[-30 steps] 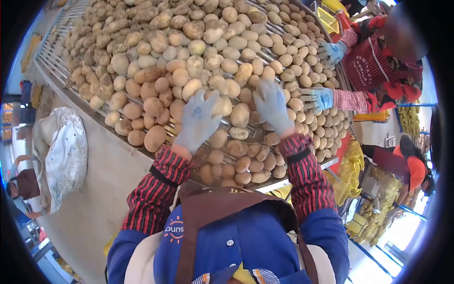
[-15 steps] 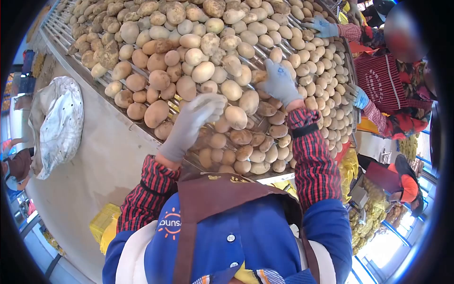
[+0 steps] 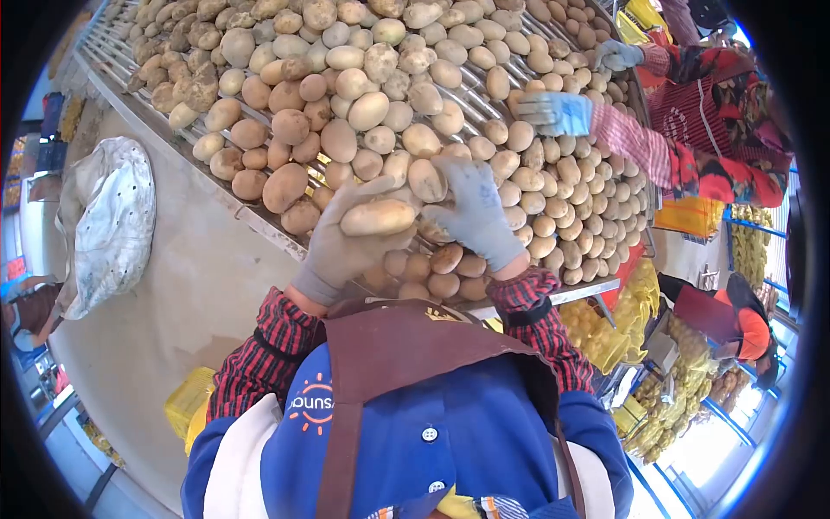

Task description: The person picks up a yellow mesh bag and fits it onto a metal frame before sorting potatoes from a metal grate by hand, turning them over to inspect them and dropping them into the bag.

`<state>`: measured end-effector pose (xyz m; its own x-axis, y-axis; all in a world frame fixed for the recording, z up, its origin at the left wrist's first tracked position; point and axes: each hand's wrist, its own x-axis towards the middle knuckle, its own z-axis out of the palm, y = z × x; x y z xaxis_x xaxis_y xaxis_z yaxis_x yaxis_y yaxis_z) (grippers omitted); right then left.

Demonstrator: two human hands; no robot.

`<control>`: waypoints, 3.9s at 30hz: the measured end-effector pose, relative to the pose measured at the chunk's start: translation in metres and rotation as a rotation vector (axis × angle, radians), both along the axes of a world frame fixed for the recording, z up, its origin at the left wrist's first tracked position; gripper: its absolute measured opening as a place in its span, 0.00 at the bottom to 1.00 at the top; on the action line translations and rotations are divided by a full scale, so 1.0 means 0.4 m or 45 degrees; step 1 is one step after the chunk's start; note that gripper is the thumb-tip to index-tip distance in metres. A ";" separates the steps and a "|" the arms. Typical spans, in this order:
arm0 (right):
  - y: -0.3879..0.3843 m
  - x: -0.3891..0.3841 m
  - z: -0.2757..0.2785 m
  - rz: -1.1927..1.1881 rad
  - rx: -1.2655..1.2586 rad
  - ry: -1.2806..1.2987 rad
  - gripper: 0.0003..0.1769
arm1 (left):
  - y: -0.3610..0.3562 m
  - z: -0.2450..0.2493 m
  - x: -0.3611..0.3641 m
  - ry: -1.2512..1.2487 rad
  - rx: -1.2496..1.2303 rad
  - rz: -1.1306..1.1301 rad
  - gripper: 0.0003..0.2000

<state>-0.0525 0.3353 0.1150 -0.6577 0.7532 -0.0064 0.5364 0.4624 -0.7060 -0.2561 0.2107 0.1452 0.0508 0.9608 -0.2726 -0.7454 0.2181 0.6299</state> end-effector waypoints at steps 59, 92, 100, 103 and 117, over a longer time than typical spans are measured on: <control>-0.083 0.010 0.102 -0.306 -1.695 1.625 0.21 | 0.039 -0.025 0.019 -0.291 -0.173 0.093 0.23; 0.071 -0.069 -0.115 -0.151 0.346 -0.272 0.33 | -0.137 0.020 -0.046 -0.428 -0.378 0.318 0.21; 0.056 -0.158 -0.101 -0.099 0.502 -0.319 0.30 | -0.185 -0.045 -0.118 -0.535 -0.330 0.377 0.23; 0.100 -0.173 -0.095 -0.073 0.304 -0.319 0.31 | -0.137 -0.068 -0.098 -0.420 -0.380 0.214 0.26; 0.275 -0.095 -0.171 -0.280 0.231 -0.355 0.31 | -0.025 -0.106 -0.113 -0.320 -0.232 -0.083 0.28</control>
<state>-0.0905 0.4454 0.0468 -0.4723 0.8813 -0.0159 0.7962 0.4188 -0.4367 -0.3012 0.2009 0.1029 0.1980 0.8897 -0.4114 -0.8536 0.3628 0.3738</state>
